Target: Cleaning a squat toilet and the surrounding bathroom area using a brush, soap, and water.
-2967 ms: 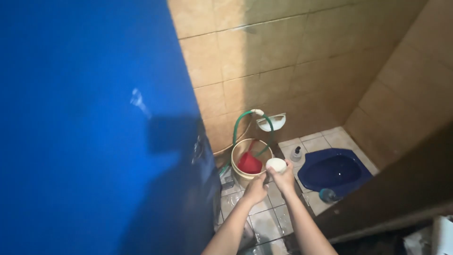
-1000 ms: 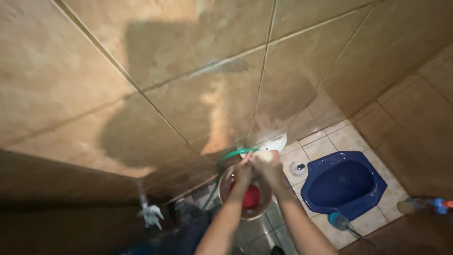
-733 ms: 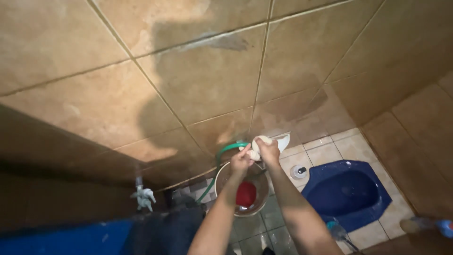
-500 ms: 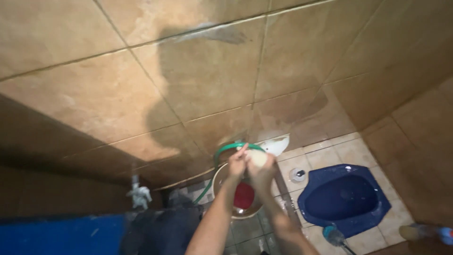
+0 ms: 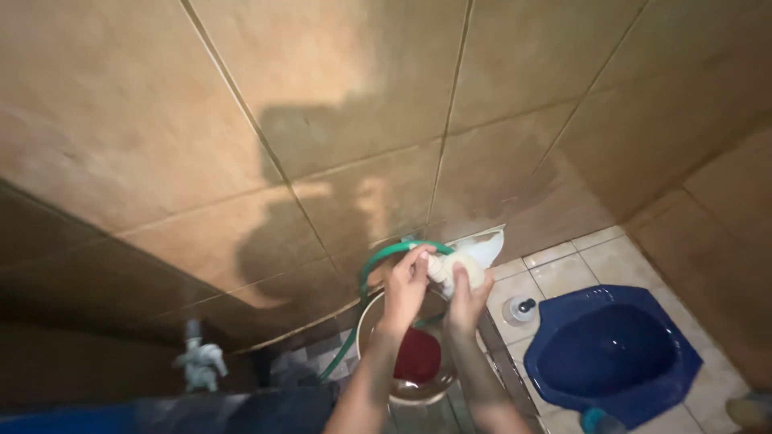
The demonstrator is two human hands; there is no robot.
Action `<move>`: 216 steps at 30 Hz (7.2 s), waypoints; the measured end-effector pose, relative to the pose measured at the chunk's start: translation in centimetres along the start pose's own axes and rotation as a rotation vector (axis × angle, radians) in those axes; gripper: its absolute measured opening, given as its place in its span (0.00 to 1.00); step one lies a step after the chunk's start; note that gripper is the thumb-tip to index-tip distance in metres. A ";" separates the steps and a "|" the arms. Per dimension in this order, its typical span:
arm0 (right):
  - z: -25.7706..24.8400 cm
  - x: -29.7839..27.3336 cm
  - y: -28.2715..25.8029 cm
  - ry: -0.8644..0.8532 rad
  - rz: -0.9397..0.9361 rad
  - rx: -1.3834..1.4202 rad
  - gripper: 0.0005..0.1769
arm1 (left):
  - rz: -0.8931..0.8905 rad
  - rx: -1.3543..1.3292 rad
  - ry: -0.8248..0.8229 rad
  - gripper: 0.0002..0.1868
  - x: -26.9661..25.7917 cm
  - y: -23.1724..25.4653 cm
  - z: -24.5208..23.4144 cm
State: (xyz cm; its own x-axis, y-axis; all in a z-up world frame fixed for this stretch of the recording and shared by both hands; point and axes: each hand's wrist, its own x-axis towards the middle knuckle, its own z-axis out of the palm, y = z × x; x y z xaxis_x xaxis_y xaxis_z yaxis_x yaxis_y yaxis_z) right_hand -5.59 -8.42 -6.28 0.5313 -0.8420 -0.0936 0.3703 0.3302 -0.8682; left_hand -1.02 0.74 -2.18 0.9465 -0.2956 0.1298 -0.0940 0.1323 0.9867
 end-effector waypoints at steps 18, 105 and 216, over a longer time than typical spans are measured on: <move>-9.9 17.2 12.2 -0.364 -0.438 -0.747 0.31 | 0.403 0.146 0.139 0.19 -1.8 -18.9 2.7; -30.5 11.8 36.0 -0.102 -0.017 -0.889 0.37 | 0.175 0.659 -0.196 0.23 -9.2 -39.2 -4.9; -3.3 1.4 24.4 0.007 -1.081 -0.937 0.37 | 0.553 0.516 0.172 0.26 -0.8 -30.0 -12.2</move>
State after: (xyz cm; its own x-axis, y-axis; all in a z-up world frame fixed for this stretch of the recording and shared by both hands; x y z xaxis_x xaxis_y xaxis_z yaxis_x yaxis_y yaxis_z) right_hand 1.67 -2.92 -29.17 0.3132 -0.4969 0.8093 -0.0489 -0.8595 -0.5087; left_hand 4.79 8.54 -33.11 0.7505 -0.1585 0.6416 -0.6590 -0.2519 0.7087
